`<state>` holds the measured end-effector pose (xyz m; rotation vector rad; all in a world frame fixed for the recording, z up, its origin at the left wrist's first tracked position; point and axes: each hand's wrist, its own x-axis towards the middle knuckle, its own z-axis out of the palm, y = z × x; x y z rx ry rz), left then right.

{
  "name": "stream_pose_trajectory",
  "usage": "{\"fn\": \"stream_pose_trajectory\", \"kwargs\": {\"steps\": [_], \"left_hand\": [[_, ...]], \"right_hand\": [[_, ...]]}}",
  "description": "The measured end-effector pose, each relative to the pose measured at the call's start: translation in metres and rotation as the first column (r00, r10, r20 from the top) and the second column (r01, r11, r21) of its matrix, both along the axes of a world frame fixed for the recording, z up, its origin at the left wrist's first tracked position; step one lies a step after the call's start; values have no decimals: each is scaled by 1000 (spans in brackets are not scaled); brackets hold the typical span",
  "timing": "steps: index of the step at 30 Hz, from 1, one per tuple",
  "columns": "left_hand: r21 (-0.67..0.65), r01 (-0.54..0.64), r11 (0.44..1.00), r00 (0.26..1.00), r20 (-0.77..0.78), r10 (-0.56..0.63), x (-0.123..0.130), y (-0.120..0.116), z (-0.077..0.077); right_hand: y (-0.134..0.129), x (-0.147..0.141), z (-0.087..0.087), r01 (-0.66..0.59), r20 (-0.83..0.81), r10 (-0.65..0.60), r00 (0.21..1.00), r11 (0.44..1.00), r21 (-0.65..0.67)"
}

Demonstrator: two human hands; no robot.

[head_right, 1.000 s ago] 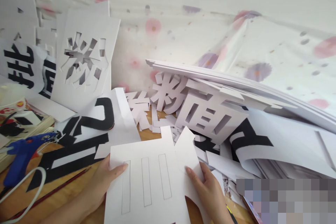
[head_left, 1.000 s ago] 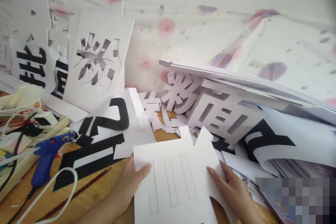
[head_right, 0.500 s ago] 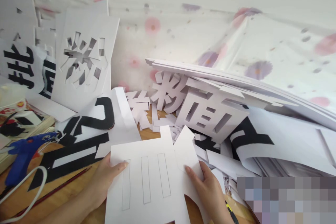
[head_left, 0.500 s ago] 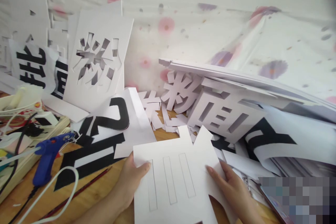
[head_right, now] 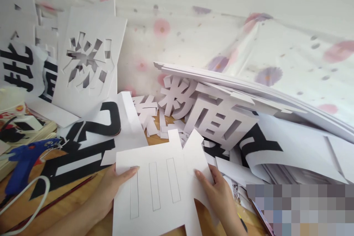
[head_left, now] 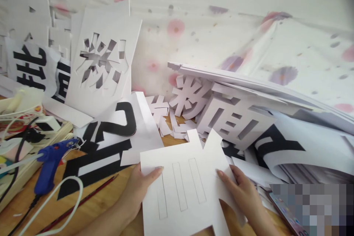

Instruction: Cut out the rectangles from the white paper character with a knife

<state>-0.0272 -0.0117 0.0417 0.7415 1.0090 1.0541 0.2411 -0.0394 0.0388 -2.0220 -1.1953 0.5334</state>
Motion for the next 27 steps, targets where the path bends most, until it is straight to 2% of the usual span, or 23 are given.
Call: {"fn": "stream_pose_trajectory", "kwargs": {"steps": [5,12,27], "left_hand": [[-17,-60,998,993,-105,58,0,3,-3],[20,-72,997,980,-185,74,0,5,0],[-10,-131,991,974,-190,127,5,2,4]], "right_hand": [[0,-6,0,38,27,-38,999,999,10],[-1,-12,2,37,9,-37,999,999,21],[-1,-13,0,24,-29,-24,999,1000,15]]}}
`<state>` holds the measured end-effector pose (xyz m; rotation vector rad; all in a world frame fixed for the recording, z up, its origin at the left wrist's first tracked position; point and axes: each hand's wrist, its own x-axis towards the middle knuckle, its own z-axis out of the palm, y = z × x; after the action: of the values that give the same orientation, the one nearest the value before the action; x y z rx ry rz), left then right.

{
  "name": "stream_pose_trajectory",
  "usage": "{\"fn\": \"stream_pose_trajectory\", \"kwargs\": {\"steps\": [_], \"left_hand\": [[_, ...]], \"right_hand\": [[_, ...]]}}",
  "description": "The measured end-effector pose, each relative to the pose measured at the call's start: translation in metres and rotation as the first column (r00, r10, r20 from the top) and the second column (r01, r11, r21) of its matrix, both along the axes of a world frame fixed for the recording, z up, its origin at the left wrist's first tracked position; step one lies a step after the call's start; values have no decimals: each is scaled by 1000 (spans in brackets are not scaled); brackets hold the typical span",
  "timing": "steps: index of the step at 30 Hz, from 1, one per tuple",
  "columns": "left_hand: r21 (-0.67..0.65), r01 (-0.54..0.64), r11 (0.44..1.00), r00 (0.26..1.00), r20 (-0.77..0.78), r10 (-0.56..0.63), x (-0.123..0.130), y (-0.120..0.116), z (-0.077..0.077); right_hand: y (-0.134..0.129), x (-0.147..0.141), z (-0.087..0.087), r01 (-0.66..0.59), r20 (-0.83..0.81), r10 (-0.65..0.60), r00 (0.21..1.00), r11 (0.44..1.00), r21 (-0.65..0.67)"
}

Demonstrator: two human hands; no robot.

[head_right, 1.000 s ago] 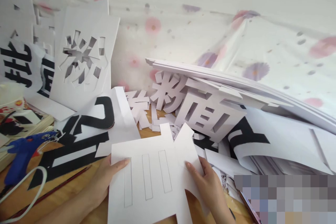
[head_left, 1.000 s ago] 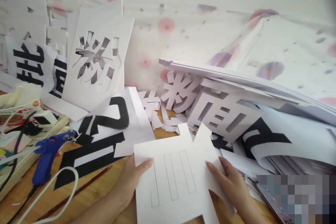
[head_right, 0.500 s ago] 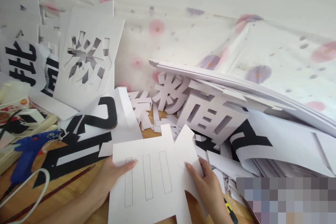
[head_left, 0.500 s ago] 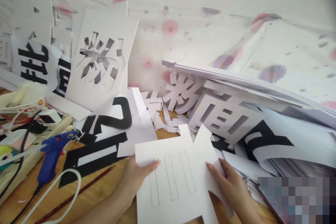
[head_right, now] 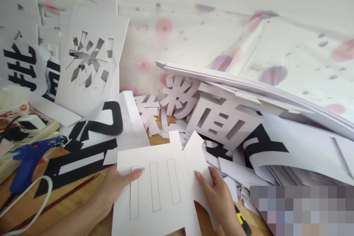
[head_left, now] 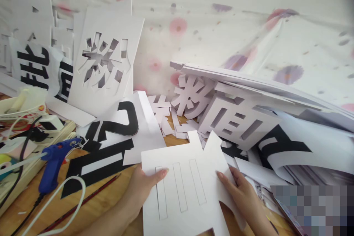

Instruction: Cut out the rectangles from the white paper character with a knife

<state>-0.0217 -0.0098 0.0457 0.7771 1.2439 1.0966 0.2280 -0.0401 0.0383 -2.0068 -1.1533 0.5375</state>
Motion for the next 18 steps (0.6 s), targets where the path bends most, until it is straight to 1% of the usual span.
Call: {"fn": "stream_pose_trajectory", "kwargs": {"steps": [4,9,12,16,17,18], "left_hand": [[3,14,1000,1000,17,-14,0,-1,1],[-4,43,999,998,46,-43,-3,-1,0],[-9,57,998,995,77,-56,-4,0,-1],[-2,64,998,995,75,-64,-4,0,-2],[2,65,998,996,68,-65,-4,0,-2],[0,62,998,996,60,-62,-3,0,-2]], "right_hand": [[0,0,0,-18,-33,18,999,1000,-9],[0,-2,2,-31,-33,31,999,999,-20],[0,-2,0,-36,-47,35,998,999,-16],[4,4,-12,-37,67,39,997,999,-20],[5,6,-15,-22,134,22,991,1000,-4],[5,8,-17,-8,225,-1,974,999,40]]}}
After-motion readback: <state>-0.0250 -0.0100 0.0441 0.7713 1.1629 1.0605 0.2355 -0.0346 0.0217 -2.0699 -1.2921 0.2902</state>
